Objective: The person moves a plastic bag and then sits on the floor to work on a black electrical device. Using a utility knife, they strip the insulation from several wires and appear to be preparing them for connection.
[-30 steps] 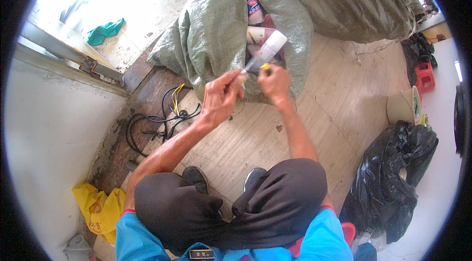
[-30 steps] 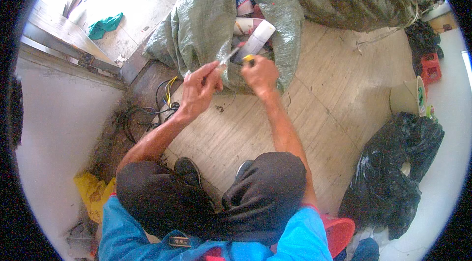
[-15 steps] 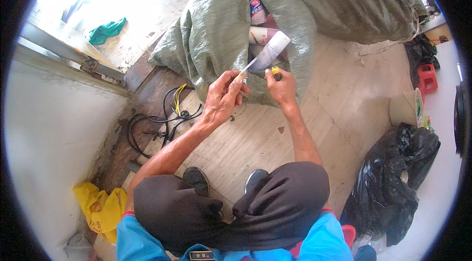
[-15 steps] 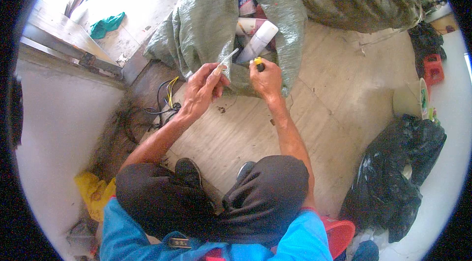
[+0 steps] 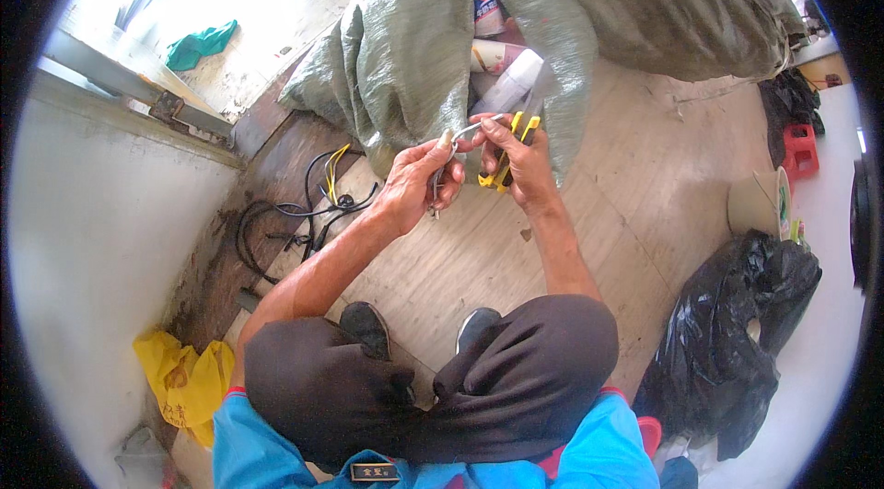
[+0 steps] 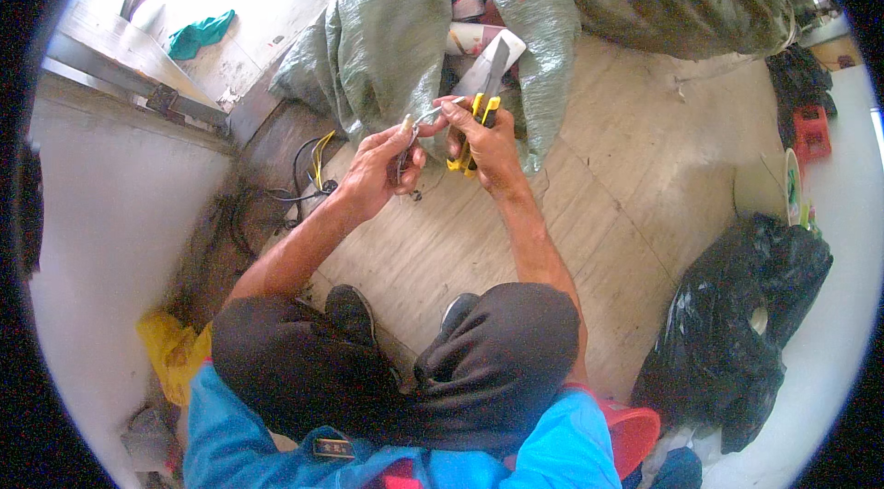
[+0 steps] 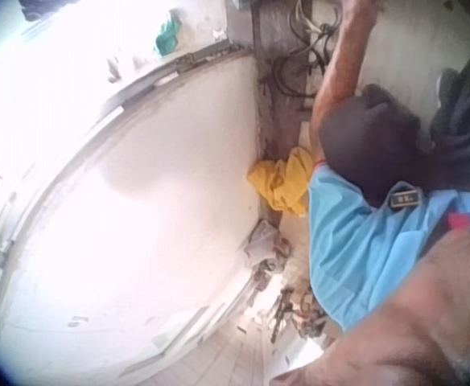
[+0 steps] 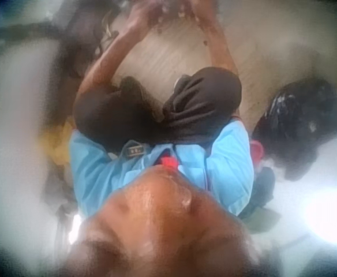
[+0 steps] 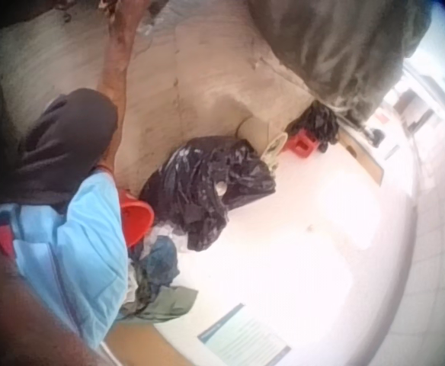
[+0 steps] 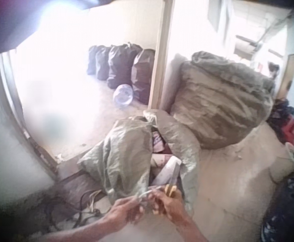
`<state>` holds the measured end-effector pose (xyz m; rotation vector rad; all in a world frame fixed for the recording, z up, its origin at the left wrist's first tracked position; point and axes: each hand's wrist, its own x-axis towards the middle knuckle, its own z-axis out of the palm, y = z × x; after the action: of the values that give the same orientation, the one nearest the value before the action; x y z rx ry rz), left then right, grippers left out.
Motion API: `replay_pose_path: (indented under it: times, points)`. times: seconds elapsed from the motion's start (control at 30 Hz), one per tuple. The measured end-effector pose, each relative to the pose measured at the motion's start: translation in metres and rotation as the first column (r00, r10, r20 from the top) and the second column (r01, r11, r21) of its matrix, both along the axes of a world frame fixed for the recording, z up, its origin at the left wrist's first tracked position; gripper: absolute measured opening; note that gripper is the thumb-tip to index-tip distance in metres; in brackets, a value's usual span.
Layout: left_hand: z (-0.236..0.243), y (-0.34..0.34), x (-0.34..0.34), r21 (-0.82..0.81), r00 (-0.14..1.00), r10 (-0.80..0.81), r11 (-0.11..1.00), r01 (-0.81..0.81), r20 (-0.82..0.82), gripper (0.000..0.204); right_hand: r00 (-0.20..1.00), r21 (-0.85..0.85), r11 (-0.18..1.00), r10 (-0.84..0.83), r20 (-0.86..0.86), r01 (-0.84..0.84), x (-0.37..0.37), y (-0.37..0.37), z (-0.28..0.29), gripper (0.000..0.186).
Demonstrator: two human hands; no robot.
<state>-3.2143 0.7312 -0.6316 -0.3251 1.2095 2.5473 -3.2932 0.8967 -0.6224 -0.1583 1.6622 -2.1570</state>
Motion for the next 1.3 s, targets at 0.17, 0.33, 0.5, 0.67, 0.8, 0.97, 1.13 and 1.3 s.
replay_pose_path:
  times: [0.17, 0.33, 0.5, 0.67, 0.8, 0.97, 1.13, 1.3]
  points:
    - [0.005, -0.008, 0.001, -0.181, 0.992, -0.127, 0.975, 0.128, 0.013, 0.038, 0.992, 0.003, 0.999, -0.048, 0.120, 0.048, 0.001, 0.005, -0.009, 0.014]
    - [-0.009, -0.013, 0.005, -0.463, 0.918, -0.380, 0.798, 0.387, 0.113, 0.036, 0.994, 0.205, 0.975, 0.076, 0.078, -0.091, 0.010, 0.010, -0.010, 0.012]
    - [-0.044, -0.011, 0.022, -0.613, 0.864, -0.495, 0.656, 0.441, 0.093, 0.043, 0.974, 0.440, 0.871, 0.224, 0.038, -0.217, 0.028, 0.012, -0.017, 0.016]
    - [-0.088, -0.032, 0.062, -0.561, 0.966, -0.260, 0.800, 0.214, -0.002, 0.052, 0.977, 0.452, 0.868, 0.210, 0.037, -0.204, 0.050, 0.043, -0.035, 0.017]
    - [-0.122, -0.105, 0.097, -0.713, 0.986, 0.157, 0.697, -0.073, 0.053, 0.023, 0.982, 0.499, 0.847, 0.135, 0.130, -0.182, 0.076, 0.085, -0.066, 0.018]
    - [-0.151, -0.173, 0.118, -0.936, 0.865, 0.502, 0.303, -0.177, -0.001, 0.021, 0.965, 0.545, 0.830, -0.035, 0.260, -0.117, 0.096, 0.120, -0.110, 0.022]
    - [-0.154, -0.173, 0.086, -0.991, 0.953, 0.272, -0.032, -0.126, -0.130, 0.019, 0.983, 0.765, 0.644, -0.141, 0.121, -0.002, 0.101, 0.123, -0.134, 0.025]
    - [-0.156, -0.158, 0.047, -0.948, 0.983, 0.169, -0.293, 0.123, 0.075, 0.027, 0.985, 0.800, 0.584, -0.163, -0.050, 0.137, 0.106, 0.133, -0.130, 0.020]
